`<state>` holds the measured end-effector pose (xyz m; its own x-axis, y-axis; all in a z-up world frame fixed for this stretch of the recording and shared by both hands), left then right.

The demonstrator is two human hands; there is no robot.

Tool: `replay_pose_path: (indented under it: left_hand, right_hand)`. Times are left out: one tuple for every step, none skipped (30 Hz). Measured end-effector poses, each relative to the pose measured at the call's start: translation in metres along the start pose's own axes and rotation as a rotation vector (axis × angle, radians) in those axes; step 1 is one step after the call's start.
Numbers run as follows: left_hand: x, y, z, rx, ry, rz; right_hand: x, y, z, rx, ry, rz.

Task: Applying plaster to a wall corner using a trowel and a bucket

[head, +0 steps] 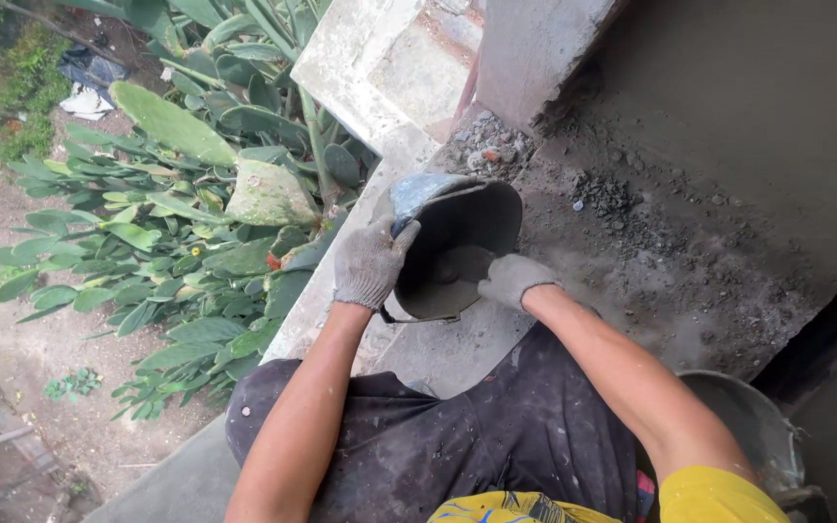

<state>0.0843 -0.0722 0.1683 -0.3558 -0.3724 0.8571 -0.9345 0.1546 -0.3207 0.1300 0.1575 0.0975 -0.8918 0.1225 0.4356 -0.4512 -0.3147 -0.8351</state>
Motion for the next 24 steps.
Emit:
replay_pose_path:
  left_hand:
    - [0.000,0.003,-0.005,-0.014,0.009,0.003]
    - [0.001,0.002,-0.007,0.005,-0.009,0.022]
    - [0.002,0.000,-0.009,0.025,-0.027,0.041]
    - [0.002,0.000,-0.011,0.020,-0.011,0.040]
    - [0.001,0.000,-0.013,0.029,-0.003,0.052]
    - [0.002,0.000,-0.016,0.037,0.008,0.063]
    - [0.003,0.000,-0.015,0.031,0.026,0.062]
    - [0.005,0.001,-0.016,0.043,0.035,0.077]
    - [0.007,0.002,-0.017,0.055,0.043,0.090]
    - [0.020,-0.002,-0.024,0.034,0.056,0.081]
    - [0.034,-0.007,-0.031,0.074,0.028,0.104]
    - [0.044,-0.008,-0.042,0.109,-0.015,0.118]
    - [0.047,-0.002,-0.033,0.083,-0.017,0.100]
    - [0.041,0.002,-0.025,0.165,-0.057,0.140]
    - [0.034,0.007,-0.019,0.247,-0.095,0.182]
    - [0.038,0.008,-0.020,0.203,-0.097,0.192]
    - [0.041,0.011,-0.020,0.246,-0.073,0.193]
    - [0.046,0.007,-0.014,0.307,-0.041,0.195]
    - [0.041,0.012,-0.014,0.280,-0.036,0.208]
    - [0.038,0.012,-0.009,0.310,-0.005,0.217]
    - [0.035,0.013,-0.003,0.340,0.027,0.225]
    - [0.036,0.013,-0.006,0.337,0.033,0.231]
    - [0.037,0.014,-0.009,0.349,0.043,0.241]
    - [0.039,0.014,-0.009,0.367,0.052,0.247]
  right_hand:
    - [-0.008,0.001,-0.005,-0.003,0.014,-0.010]
    - [-0.018,0.003,-0.006,0.088,0.081,-0.019]
    - [-0.028,0.003,-0.006,0.179,0.148,-0.030]
    - [-0.019,-0.016,0.005,0.187,0.159,-0.038]
    - [-0.010,-0.037,0.015,0.210,0.335,-0.014]
    - [-0.001,-0.058,0.026,0.234,0.514,0.011]
    - [-0.016,-0.034,0.020,0.245,0.526,0.002]
    - [-0.032,-0.010,0.015,0.250,0.783,0.040]
    - [-0.048,0.013,0.011,0.255,1.039,0.081]
    - [-0.054,0.012,0.013,0.265,1.048,0.056]
    - [-0.062,0.011,0.015,0.216,1.144,0.099]
    - [-0.064,0.009,0.009,0.160,1.226,0.134]
    - [-0.059,0.001,0.013,0.166,1.222,0.101]
    - [-0.060,-0.011,0.012,0.196,1.405,0.095]
    - [-0.062,-0.021,0.010,0.232,1.588,0.087]
    - [-0.059,-0.029,0.005,0.222,1.604,0.041]
    - [-0.056,-0.036,-0.002,0.249,1.755,-0.030]
    - [-0.058,-0.043,-0.001,0.283,1.906,-0.085]
    - [-0.068,-0.031,-0.012,0.277,1.922,-0.113]
    - [-0.078,-0.018,-0.019,0.332,2.008,-0.229]
    - [-0.088,-0.004,-0.026,0.388,2.089,-0.350]
    - [-0.090,0.002,-0.032,0.386,2.097,-0.353]
    - [-0.092,0.008,-0.038,0.452,2.273,-0.470]
    - [-0.093,0.015,-0.042,0.522,2.444,-0.588]
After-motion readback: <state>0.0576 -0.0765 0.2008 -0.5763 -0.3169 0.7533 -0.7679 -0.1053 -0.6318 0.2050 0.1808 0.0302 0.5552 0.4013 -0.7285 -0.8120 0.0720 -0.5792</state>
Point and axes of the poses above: each hand's wrist, its own y-axis towards the middle knuckle, its own x-axis out of the back of the hand, z = x × y, the point moved 2 cm from there along y, towards the middle knuckle, and after that the axes turned 9 degrees about z, right-handed, at the moved point
